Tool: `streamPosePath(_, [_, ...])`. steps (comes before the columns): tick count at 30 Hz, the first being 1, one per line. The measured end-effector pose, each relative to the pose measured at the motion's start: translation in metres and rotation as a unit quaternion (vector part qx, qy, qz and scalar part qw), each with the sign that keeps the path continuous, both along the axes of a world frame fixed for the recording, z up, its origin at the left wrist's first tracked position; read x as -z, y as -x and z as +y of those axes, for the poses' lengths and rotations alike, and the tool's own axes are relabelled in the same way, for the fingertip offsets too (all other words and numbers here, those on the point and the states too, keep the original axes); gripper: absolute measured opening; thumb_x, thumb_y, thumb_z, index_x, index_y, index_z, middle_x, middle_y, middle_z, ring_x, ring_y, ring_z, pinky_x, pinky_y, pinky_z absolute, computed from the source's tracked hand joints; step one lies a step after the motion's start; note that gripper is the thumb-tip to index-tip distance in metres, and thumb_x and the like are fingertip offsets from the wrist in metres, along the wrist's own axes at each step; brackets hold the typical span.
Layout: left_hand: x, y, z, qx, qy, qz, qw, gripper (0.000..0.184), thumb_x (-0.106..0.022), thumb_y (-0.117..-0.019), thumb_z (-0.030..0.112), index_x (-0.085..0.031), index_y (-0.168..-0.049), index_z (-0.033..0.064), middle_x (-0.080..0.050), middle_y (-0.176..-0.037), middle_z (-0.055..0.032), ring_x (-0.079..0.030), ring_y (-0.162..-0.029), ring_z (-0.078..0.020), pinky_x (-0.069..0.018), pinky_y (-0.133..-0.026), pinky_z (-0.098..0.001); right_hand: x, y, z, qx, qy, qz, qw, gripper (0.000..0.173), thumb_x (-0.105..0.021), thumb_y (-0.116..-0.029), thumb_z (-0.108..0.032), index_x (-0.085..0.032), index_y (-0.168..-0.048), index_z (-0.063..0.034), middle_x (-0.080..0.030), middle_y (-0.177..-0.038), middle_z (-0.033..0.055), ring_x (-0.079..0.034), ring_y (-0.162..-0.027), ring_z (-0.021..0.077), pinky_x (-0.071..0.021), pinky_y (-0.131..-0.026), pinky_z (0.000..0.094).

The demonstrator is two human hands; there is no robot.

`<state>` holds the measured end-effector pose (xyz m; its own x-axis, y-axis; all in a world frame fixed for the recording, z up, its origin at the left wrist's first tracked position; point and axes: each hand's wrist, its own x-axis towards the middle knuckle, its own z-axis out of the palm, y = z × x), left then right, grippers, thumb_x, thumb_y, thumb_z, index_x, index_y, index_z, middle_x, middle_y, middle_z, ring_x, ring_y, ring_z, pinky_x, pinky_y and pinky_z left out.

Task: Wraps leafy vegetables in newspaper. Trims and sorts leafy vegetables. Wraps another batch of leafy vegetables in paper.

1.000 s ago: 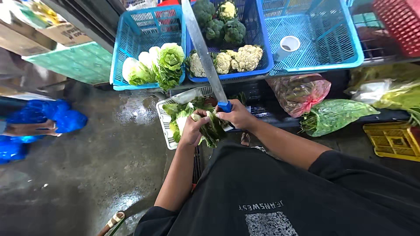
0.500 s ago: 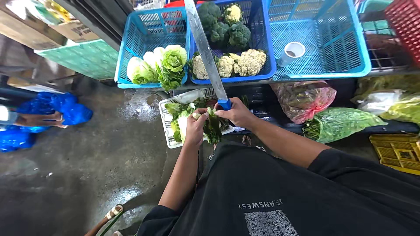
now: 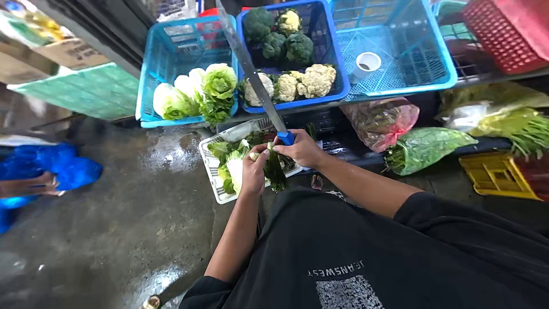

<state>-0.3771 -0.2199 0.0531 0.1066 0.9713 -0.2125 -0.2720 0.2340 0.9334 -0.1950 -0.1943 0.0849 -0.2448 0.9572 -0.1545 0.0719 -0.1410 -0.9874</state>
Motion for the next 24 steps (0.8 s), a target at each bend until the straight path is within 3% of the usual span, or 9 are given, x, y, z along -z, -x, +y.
streamPosePath(3, [0.008, -0.019, 0.006, 0.063, 0.021, -0.006, 0.998, 0.028, -0.067, -0.0952, 0.014, -0.066, -0.122, 0.0047, -0.07, -0.112, -0.0112, -0.067, -0.103, -0.0211, -0.0574, -0.092, -0.0422, 0.007, -0.019, -0.007, 0.035, 0.027, -0.013, 0.999, 0.008, -0.075, -0.0919, -0.009, -0.073, -0.1, -0.0067, -0.067, -0.076, 0.0061, -0.056, -0.056, 0.0125, -0.0495, -0.053, 0.0293])
streamPosePath(5, [0.021, -0.042, 0.014, 0.093, 0.05, -0.001, 0.994, 0.023, -0.068, -0.0923, 0.006, -0.069, -0.115, 0.0022, -0.071, -0.104, -0.0117, -0.069, -0.095, -0.0206, -0.0592, -0.086, -0.0411, 0.012, -0.041, -0.015, 0.058, 0.053, -0.008, 0.997, 0.008, -0.074, -0.0927, -0.011, -0.073, -0.099, -0.0065, -0.067, -0.077, 0.0051, -0.055, -0.056, 0.0111, -0.0501, -0.055, 0.0282])
streamPosePath(7, [0.044, -0.066, 0.023, 0.111, 0.11, -0.011, 0.988, 0.015, -0.062, -0.0985, 0.007, -0.068, -0.111, 0.001, -0.071, -0.1, -0.0117, -0.068, -0.091, -0.0207, -0.0588, -0.084, -0.0412, 0.021, -0.073, -0.03, 0.076, 0.095, -0.034, 0.992, 0.01, -0.073, -0.0952, -0.016, -0.072, -0.1, -0.0071, -0.069, -0.082, 0.0031, -0.057, -0.059, 0.0089, -0.0521, -0.058, 0.0265])
streamPosePath(10, [0.085, -0.111, 0.033, 0.104, 0.227, -0.024, 0.968, 0.021, -0.059, -0.0988, 0.015, -0.063, -0.115, 0.0018, -0.071, -0.094, -0.0119, -0.07, -0.084, -0.0219, -0.0603, -0.076, -0.0413, 0.051, -0.128, -0.075, 0.13, 0.135, -0.099, 0.977, 0.019, -0.071, -0.0942, -0.024, -0.072, -0.101, -0.0067, -0.07, -0.084, 0.0015, -0.06, -0.062, 0.0082, -0.0546, -0.061, 0.0288])
streamPosePath(12, [0.115, -0.147, 0.042, 0.106, 0.288, -0.003, 0.952, 0.024, -0.057, -0.1033, 0.013, -0.059, -0.121, -0.0029, -0.073, -0.099, -0.0171, -0.072, -0.088, -0.0264, -0.0607, -0.08, -0.0441, 0.067, -0.166, -0.112, 0.165, 0.163, -0.163, 0.959, 0.023, -0.07, -0.0922, -0.029, -0.072, -0.099, -0.0073, -0.069, -0.08, 0.0011, -0.062, -0.063, 0.0091, -0.0563, -0.063, 0.0314])
streamPosePath(14, [0.152, -0.183, 0.044, 0.12, 0.329, 0.033, 0.936, 0.03, -0.058, -0.1028, 0.012, -0.055, -0.126, -0.0054, -0.072, -0.105, -0.0195, -0.072, -0.094, -0.0274, -0.0603, -0.085, -0.0437, 0.074, -0.206, -0.153, 0.171, 0.219, -0.241, 0.93, 0.027, -0.072, -0.0915, -0.032, -0.073, -0.099, -0.0058, -0.069, -0.081, 0.0056, -0.064, -0.069, 0.0155, -0.0567, -0.069, 0.0408])
streamPosePath(18, [0.236, -0.254, 0.049, 0.137, 0.363, 0.16, 0.908, 0.039, -0.064, -0.0981, 0.013, -0.054, -0.13, -0.0057, -0.07, -0.106, -0.0207, -0.071, -0.092, -0.0274, -0.0604, -0.081, -0.0432, 0.097, -0.286, -0.236, 0.15, 0.347, -0.35, 0.857, 0.035, -0.074, -0.0934, -0.034, -0.073, -0.102, -0.0007, -0.069, -0.084, 0.0174, -0.067, -0.078, 0.0311, -0.0547, -0.077, 0.0569])
streamPosePath(21, [0.285, -0.305, 0.057, 0.166, 0.359, 0.254, 0.883, 0.038, -0.065, -0.0973, 0.017, -0.059, -0.128, -0.0054, -0.068, -0.116, -0.0226, -0.067, -0.105, -0.0318, -0.0561, -0.091, -0.0486, 0.111, -0.322, -0.291, 0.186, 0.421, -0.357, 0.813, 0.027, -0.073, -0.0955, -0.029, -0.072, -0.099, -0.0016, -0.07, -0.083, 0.0161, -0.068, -0.078, 0.0304, -0.054, -0.077, 0.0567])
streamPosePath(24, [0.317, -0.35, 0.071, 0.158, 0.349, 0.229, 0.895, 0.042, -0.067, -0.0997, 0.021, -0.058, -0.134, -0.0022, -0.063, -0.127, -0.0251, -0.062, -0.116, -0.036, -0.0524, -0.098, -0.0537, 0.126, -0.34, -0.329, 0.251, 0.453, -0.333, 0.788, 0.019, -0.074, -0.093, -0.022, -0.073, -0.093, -0.0039, -0.068, -0.075, 0.0103, -0.066, -0.068, 0.0236, -0.0541, -0.07, 0.0515])
